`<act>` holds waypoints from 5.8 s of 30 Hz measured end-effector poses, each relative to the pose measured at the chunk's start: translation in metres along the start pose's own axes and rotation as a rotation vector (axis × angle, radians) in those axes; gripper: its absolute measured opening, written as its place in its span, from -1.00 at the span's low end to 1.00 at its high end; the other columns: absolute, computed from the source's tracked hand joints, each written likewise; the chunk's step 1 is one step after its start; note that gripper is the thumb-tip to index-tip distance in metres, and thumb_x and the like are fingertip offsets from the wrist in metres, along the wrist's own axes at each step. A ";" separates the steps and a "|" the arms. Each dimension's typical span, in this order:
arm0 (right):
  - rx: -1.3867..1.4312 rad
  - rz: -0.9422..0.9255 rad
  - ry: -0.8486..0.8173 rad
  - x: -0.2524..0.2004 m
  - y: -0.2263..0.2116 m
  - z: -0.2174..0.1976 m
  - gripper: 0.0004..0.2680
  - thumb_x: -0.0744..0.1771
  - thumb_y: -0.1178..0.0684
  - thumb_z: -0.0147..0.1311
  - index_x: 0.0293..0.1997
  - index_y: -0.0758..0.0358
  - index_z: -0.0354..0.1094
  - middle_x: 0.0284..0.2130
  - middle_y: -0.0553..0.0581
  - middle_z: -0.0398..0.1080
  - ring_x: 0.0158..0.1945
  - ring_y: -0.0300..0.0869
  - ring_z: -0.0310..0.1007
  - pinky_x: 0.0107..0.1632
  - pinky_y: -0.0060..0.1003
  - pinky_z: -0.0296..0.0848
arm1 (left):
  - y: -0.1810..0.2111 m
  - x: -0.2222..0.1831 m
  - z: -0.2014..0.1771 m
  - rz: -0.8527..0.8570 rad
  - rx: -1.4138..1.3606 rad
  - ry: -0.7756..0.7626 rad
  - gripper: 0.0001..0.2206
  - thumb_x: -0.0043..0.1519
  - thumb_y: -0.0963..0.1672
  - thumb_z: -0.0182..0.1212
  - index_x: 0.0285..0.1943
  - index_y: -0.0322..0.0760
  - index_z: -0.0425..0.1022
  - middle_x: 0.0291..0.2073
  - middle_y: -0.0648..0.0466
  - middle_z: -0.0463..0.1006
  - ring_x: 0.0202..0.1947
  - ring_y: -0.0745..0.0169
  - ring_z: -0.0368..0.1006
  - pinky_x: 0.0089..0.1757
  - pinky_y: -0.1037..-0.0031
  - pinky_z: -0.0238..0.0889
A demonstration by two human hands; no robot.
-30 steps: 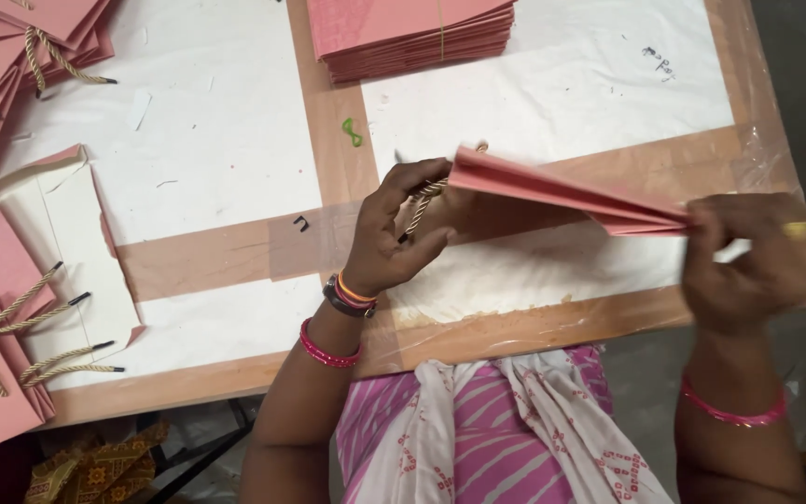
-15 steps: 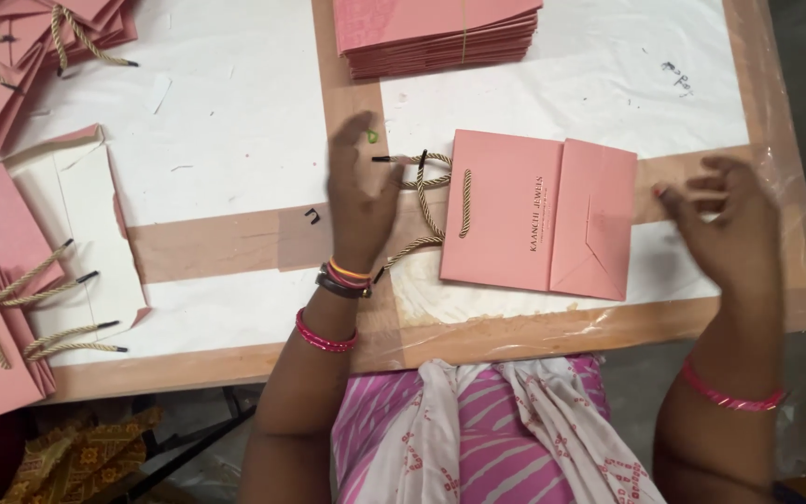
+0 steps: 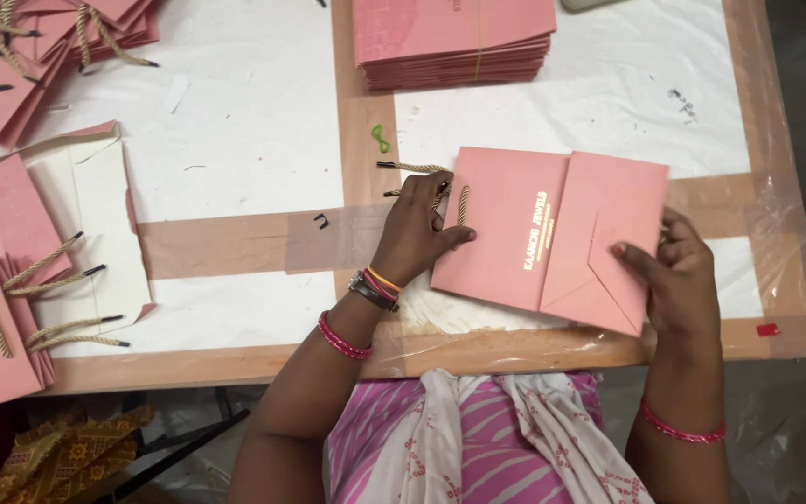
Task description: Attaching rope handles to paper bags and stacking the finished products.
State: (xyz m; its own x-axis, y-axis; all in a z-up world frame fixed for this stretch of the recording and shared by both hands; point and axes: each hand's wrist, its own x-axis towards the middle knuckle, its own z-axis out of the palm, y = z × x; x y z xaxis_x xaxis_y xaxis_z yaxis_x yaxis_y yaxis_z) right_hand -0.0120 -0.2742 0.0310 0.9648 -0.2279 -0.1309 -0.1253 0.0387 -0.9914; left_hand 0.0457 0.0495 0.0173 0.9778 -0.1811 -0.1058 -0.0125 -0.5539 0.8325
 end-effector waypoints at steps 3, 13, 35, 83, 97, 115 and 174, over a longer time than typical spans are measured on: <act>0.118 0.076 -0.190 -0.002 0.006 -0.015 -0.74 0.34 0.30 0.15 0.15 0.55 0.33 -0.08 0.22 0.51 -0.07 -0.22 0.52 -0.02 -0.34 0.53 | 0.000 -0.002 -0.004 0.182 -0.006 0.227 -0.13 -0.07 0.02 0.62 0.40 -0.32 0.22 0.21 -0.15 0.29 -0.08 0.01 0.46 -0.08 0.35 0.43; 0.207 -0.149 -0.178 0.060 -0.024 0.001 -0.79 0.45 0.20 -0.03 0.20 0.47 0.38 -0.07 0.14 0.52 -0.08 -0.25 0.53 0.02 -0.41 0.50 | -0.006 -0.008 -0.009 0.106 -1.018 -0.172 -0.14 0.17 -0.01 0.43 0.58 -0.30 -0.03 0.14 -0.02 0.48 0.13 0.30 0.38 0.08 0.44 0.39; 0.134 -0.046 -0.163 0.089 0.032 0.019 -0.94 0.42 0.17 0.09 -0.13 0.35 0.40 -0.38 0.10 0.49 -0.41 -0.28 0.49 -0.33 -0.42 0.51 | -0.076 0.038 -0.195 0.120 -1.152 0.623 -0.68 0.40 -0.03 0.04 0.14 -0.38 0.42 -0.10 0.03 0.47 -0.09 0.17 0.48 -0.08 0.29 0.46; 0.311 -0.161 -0.236 0.109 0.046 0.026 -0.64 0.41 0.04 0.13 0.32 0.40 0.16 0.23 0.26 0.29 0.30 -0.02 0.36 0.34 -0.07 0.42 | -0.014 0.209 -0.085 0.144 -0.006 0.243 -0.58 0.15 0.05 0.45 -0.10 -0.42 0.63 -0.27 -0.10 0.70 -0.27 0.10 0.61 -0.23 0.38 0.49; 0.633 0.018 -0.245 0.122 0.063 -0.009 -0.54 0.47 -0.19 0.00 0.34 0.52 0.24 0.08 0.33 0.39 0.13 -0.04 0.41 0.30 -0.05 0.42 | 0.020 0.127 -0.024 -0.180 -0.080 -0.237 -0.24 -0.06 0.11 0.44 0.11 -0.60 0.38 -0.28 -0.24 0.66 -0.39 0.01 0.66 -0.33 0.36 0.57; 0.380 0.194 -0.439 0.079 -0.002 -0.011 -0.43 0.31 -0.11 0.11 0.44 0.43 0.08 0.18 0.27 0.37 0.20 -0.08 0.40 0.14 -0.17 0.43 | 0.022 0.044 0.004 -0.063 -0.120 -0.351 -0.48 0.01 0.10 0.50 -0.20 -0.46 0.57 -0.44 0.03 0.57 -0.43 0.33 0.47 -0.35 0.53 0.34; -0.120 -0.234 -0.182 0.098 0.065 0.017 -0.60 0.36 -0.01 0.21 0.28 0.40 0.24 0.12 0.31 0.39 0.13 -0.05 0.44 0.19 -0.15 0.49 | 0.000 0.121 -0.006 -0.289 -0.917 -0.208 -0.60 0.26 -0.05 0.22 0.23 -0.27 0.33 -0.01 -0.04 0.55 -0.05 0.12 0.55 -0.07 0.25 0.51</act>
State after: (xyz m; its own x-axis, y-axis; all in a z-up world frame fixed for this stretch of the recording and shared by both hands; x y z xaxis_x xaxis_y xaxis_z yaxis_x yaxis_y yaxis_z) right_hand 0.0786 -0.2773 -0.0457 0.9948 -0.0393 0.0940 0.0891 -0.1114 -0.9898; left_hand 0.1651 0.0329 0.0078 0.8602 -0.3258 -0.3924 0.4746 0.2298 0.8497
